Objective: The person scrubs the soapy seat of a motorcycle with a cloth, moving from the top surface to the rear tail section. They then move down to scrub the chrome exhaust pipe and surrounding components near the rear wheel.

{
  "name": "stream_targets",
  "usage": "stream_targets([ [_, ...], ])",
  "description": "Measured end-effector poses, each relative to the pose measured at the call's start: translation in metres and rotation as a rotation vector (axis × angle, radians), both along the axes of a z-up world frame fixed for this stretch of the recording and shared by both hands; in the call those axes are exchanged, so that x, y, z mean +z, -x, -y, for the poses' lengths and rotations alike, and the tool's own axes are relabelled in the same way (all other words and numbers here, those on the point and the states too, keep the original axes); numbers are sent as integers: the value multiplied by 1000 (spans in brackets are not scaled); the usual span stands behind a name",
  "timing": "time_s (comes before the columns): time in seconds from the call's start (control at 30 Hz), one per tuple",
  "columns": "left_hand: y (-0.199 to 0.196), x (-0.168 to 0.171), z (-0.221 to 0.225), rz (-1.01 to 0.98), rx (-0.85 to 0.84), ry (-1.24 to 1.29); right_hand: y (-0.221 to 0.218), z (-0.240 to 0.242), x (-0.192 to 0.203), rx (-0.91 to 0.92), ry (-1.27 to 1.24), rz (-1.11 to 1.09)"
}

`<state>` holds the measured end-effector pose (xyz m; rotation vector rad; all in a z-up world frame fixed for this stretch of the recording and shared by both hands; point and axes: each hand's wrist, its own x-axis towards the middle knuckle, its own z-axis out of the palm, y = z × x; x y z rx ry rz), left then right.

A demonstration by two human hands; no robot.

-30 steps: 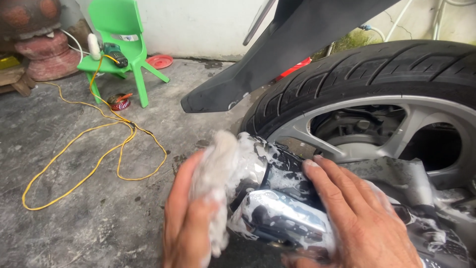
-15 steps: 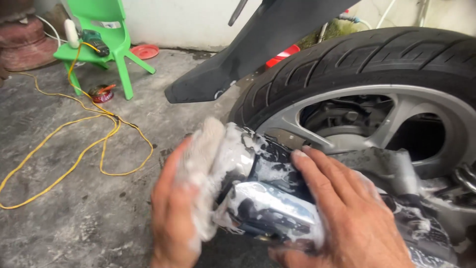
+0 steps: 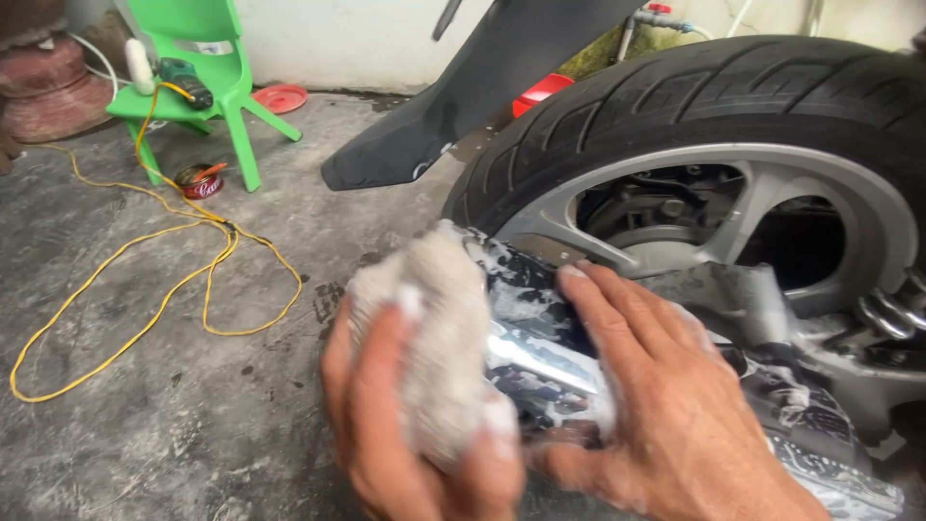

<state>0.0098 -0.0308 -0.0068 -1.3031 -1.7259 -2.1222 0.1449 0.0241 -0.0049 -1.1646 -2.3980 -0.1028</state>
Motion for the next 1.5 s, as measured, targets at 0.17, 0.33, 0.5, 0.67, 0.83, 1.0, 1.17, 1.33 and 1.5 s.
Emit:
stream_targets([
  [0.17,-15,-12,-3,-713,300,-134,-12,-9,-12,214,29,-86],
  [0.33,-3,-5,8,-995,129,-64,-55,12,19,192,676,-329],
  [0.5,-26,11,6,-987,81,1,-76,45,29,273,709,-656],
  [0.67,-62,-9,8,-1116,-36,24,-79,60,18,245,475,-669],
  [0.83,-66,-17,9,-1269,-185,162,-81,78,-5,207,547,-658],
  [1.0,-42,21,6,-831,-1012,254,-74,76,-4,308,443,-564],
  [1.17,-32,38,-6,-1168,-763,515,-40,70,-2,-198,355,-345],
  [1.33,-34,19,-12,-1295,-573,456,-43,74,-40,-321,52,-337],
  [1.5,-29,2,-16,-1438,-286,351,-89,74,-117,-406,-205,-613],
])
